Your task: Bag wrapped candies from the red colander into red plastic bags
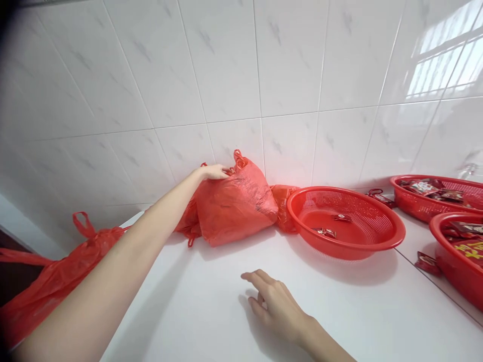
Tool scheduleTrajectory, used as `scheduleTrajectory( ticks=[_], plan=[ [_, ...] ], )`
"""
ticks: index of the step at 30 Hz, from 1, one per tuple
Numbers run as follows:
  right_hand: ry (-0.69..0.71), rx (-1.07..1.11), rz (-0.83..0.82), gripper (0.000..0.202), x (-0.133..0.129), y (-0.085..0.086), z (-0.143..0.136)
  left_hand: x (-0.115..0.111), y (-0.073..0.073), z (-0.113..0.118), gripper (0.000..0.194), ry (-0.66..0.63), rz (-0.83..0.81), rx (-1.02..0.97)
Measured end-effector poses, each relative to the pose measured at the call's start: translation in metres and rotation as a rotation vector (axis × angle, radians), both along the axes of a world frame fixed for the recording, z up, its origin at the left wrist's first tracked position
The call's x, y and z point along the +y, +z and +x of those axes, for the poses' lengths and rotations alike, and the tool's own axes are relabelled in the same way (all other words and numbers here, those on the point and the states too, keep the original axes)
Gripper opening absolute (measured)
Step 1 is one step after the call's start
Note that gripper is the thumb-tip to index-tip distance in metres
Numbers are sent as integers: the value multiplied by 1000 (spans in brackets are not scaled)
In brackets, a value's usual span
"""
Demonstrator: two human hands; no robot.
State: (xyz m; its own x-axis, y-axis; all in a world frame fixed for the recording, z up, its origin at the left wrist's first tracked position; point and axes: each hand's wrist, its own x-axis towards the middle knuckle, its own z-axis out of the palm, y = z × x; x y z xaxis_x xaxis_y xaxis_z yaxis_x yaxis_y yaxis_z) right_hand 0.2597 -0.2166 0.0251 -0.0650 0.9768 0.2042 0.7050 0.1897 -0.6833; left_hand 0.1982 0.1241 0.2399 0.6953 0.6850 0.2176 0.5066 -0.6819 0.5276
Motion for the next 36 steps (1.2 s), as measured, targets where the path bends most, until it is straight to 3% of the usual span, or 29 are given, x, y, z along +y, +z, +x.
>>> scheduleTrajectory(
  ticks=[6,12,18,25,30,36],
  plan=[
    [-71,-34,167,76,6,-16,0,-18,2,-5,8,18,-30,-78],
    [-132,-122,242,82,14,-30,-2,-31,5,-14,15,66,4,-442],
    [-147,-182,269,86,22,-33,-6,-38,12,-15,23,54,-158,-673],
    [-176,-365,305,96,47,-17,-19,-50,39,-22,22,15,-328,-812],
    [-327,-518,177,94,69,4,-39,-54,52,-23,21,-86,-531,-1088],
    [-462,-617,16,94,90,28,-61,-59,79,-37,18,-199,-591,-1333]
  ],
)
